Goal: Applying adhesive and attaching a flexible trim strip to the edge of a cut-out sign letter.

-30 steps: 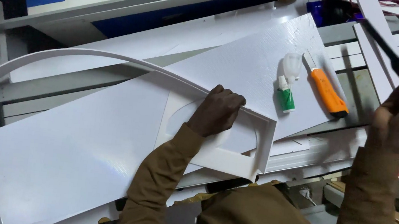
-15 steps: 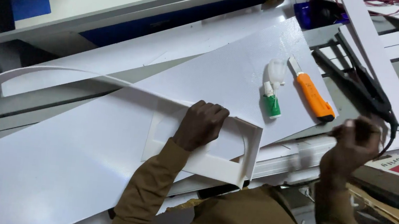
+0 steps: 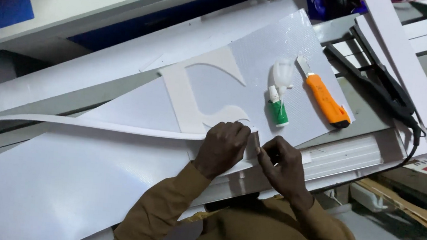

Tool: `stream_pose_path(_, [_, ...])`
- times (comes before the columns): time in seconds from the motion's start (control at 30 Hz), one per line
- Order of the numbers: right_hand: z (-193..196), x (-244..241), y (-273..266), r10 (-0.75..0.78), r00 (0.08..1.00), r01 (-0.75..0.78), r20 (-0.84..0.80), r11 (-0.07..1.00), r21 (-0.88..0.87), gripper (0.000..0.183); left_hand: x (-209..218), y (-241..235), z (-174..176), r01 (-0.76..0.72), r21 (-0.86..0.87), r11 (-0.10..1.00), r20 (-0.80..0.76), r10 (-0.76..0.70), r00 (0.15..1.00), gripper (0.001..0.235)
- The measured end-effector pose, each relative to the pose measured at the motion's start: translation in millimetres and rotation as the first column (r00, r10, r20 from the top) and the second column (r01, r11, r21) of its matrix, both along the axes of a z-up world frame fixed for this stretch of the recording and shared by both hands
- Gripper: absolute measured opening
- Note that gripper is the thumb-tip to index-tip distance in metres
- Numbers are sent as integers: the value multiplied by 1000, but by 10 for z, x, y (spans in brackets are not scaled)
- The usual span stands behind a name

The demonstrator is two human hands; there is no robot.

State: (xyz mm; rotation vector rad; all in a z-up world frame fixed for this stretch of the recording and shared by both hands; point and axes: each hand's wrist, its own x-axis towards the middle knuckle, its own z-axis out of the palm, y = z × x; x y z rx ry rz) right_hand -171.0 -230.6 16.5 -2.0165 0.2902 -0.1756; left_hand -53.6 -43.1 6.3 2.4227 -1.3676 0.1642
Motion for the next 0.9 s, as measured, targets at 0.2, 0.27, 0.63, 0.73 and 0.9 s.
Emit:
stream_pose_path(0.2, [75,-43,96,-91,976,144,-198,952,271,21,84,0,497,-115,171,978,-134,139,981,10])
stream_pose_path(0.27, [118,-42,88,-85,957,179,-278,926,332,32,74,79,440,-82,217,973,-139,114,984,11])
stream_pose_path(0.63, [-3,-31,4,36,865,240,-501,847,475,57,-88,-51,397,-142,245,959,-173,188,967,14])
stream_pose_path(0.73, [-49,-28,-15,78,859,138,-506,916,376,64,-39,-75,407,-125,210,970,-335,192,923,8])
stream_pose_path(0.9, [-24,14,-27,91,794,110,-601,951,290,73,83,-8,504,-116,5,993,-667,90,739,20])
